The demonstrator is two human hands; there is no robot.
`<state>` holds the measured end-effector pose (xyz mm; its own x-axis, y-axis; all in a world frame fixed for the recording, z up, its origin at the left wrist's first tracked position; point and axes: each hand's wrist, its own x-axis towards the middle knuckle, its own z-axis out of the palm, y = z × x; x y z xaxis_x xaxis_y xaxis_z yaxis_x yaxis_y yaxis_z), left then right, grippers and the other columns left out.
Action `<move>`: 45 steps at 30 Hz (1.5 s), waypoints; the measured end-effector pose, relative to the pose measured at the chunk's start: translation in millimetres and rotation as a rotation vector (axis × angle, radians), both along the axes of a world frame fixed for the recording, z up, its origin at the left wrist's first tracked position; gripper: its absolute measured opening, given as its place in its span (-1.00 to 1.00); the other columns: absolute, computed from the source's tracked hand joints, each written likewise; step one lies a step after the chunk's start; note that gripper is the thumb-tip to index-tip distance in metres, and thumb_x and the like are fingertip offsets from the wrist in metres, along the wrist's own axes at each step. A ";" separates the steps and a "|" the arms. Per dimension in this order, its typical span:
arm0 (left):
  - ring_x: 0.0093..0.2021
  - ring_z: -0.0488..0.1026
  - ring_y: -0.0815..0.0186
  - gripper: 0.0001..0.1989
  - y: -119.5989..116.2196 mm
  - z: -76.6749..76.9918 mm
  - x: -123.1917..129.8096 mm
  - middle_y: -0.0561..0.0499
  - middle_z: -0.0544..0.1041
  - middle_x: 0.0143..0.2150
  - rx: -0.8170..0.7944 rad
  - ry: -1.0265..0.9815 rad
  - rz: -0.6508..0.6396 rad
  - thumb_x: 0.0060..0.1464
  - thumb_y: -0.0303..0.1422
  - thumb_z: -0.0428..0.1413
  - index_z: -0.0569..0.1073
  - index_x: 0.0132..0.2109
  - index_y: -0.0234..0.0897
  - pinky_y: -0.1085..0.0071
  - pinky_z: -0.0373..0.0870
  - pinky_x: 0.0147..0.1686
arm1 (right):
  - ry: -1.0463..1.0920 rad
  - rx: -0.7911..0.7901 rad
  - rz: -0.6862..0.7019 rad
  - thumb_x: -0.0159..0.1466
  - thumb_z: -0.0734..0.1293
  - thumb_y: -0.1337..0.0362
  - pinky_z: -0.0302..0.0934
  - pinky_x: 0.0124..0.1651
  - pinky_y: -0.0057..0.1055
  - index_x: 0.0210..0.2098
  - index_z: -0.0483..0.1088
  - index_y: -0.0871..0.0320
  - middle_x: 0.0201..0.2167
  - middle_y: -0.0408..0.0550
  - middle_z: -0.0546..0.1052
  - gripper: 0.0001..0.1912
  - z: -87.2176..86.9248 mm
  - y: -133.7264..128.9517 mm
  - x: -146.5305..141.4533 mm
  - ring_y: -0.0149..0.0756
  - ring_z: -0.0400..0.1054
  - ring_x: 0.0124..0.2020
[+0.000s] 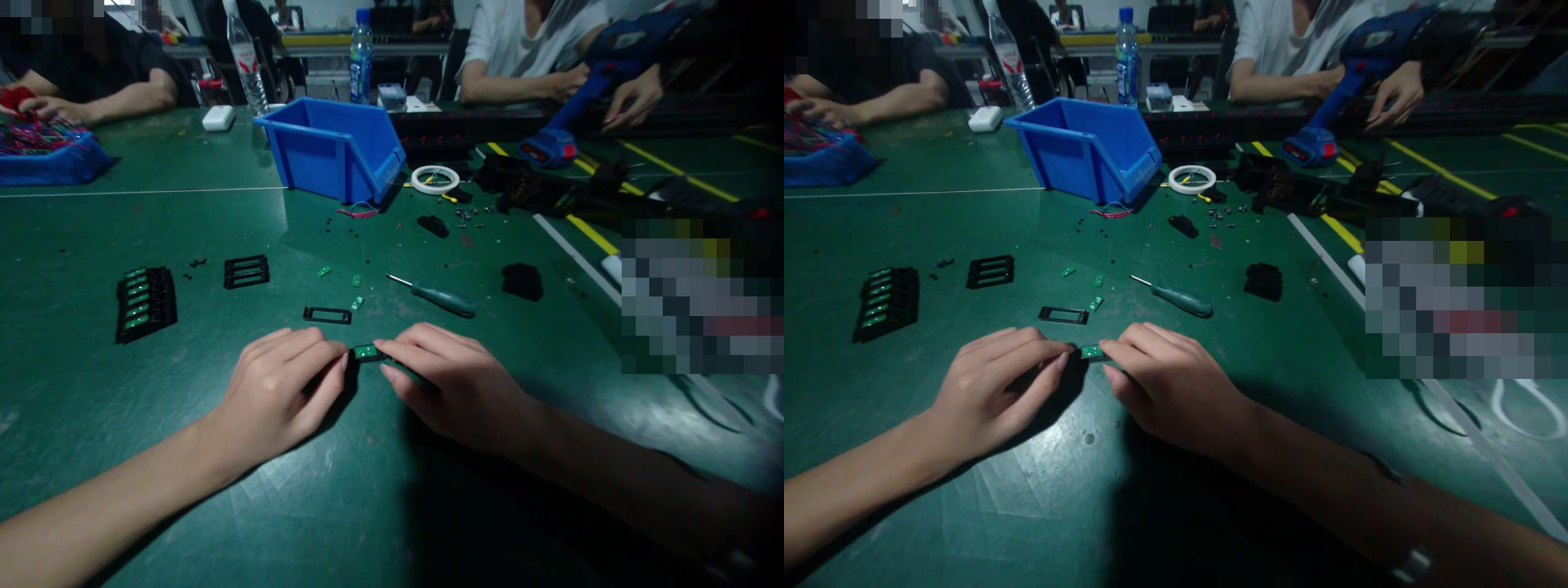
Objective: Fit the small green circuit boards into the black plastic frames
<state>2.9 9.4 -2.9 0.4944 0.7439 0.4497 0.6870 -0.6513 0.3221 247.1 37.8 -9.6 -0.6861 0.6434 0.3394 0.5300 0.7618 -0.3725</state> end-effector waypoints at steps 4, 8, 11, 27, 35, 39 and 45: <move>-0.42 0.40 0.33 -0.87 0.1 0.3 0.1 -0.02 0.53 -0.38 -0.031 0.008 -0.010 0.29 -0.44 0.10 0.55 -0.16 -0.36 0.34 0.27 -0.35 | 0.013 -0.027 -0.017 0.43 0.24 0.26 0.24 -0.14 -0.32 -0.10 0.49 0.16 -0.22 -0.02 0.54 -0.80 0.0 -0.6 0.4 -0.23 0.41 -0.20; -0.42 0.39 0.32 -0.85 0.1 -0.4 -0.1 -0.04 0.55 -0.35 -0.017 0.005 -0.040 0.29 -0.45 0.10 0.56 -0.11 -0.38 0.34 0.28 -0.36 | 0.011 -0.048 -0.009 0.43 0.23 0.26 0.24 -0.14 -0.31 -0.11 0.49 0.16 -0.23 -0.02 0.53 -0.79 -0.8 1.3 0.0 -0.22 0.40 -0.20; -0.42 0.40 0.32 -0.85 0.2 -1.2 -0.1 -0.04 0.56 -0.34 -0.021 -0.003 -0.047 0.29 -0.46 0.10 0.56 -0.09 -0.38 0.35 0.29 -0.37 | 0.019 -0.058 0.004 0.43 0.23 0.26 0.23 -0.15 -0.32 -0.09 0.48 0.16 -0.23 -0.02 0.53 -0.79 -0.9 2.6 -0.2 -0.23 0.39 -0.21; -0.40 0.42 0.32 -0.84 -1.1 -2.1 -1.0 -0.06 0.57 -0.32 -0.019 -0.054 -0.048 0.26 -0.49 0.12 0.55 -0.04 -0.37 0.35 0.31 -0.35 | 0.095 -0.117 0.035 0.42 0.26 0.27 0.21 -0.20 -0.36 -0.07 0.48 0.17 -0.25 -0.02 0.51 -0.80 1.0 1.7 2.9 -0.27 0.38 -0.26; -0.41 0.42 0.32 -0.84 -0.2 0.1 0.4 -0.05 0.55 -0.35 -0.015 -0.034 -0.062 0.29 -0.48 0.10 0.55 -0.07 -0.40 0.35 0.31 -0.36 | 0.096 -0.104 0.037 0.42 0.25 0.30 0.19 -0.19 -0.38 -0.05 0.48 0.18 -0.24 -0.03 0.51 -0.80 -0.3 1.5 3.2 -0.29 0.37 -0.26; -0.40 0.43 0.31 -0.84 0.0 -0.3 0.3 -0.06 0.55 -0.35 -0.022 -0.022 -0.064 0.29 -0.47 0.10 0.56 -0.07 -0.41 0.35 0.31 -0.36 | 0.089 -0.089 0.035 0.42 0.25 0.29 0.20 -0.18 -0.37 -0.04 0.49 0.19 -0.24 -0.02 0.51 -0.78 -1.4 1.5 3.0 -0.28 0.38 -0.25; -0.40 0.43 0.31 -0.83 0.6 -1.3 0.1 -0.05 0.56 -0.35 -0.018 -0.018 -0.053 0.29 -0.46 0.09 0.55 -0.06 -0.38 0.35 0.31 -0.36 | 0.076 -0.072 0.026 0.43 0.24 0.28 0.22 -0.19 -0.37 -0.04 0.49 0.20 -0.23 -0.01 0.52 -0.77 -1.4 2.3 2.3 -0.27 0.39 -0.25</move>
<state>3.0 10.0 -4.2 0.5251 0.7249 0.4458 0.6457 -0.6806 0.3462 249.3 40.1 -11.0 -0.6766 0.6507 0.3445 0.4789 0.7443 -0.4655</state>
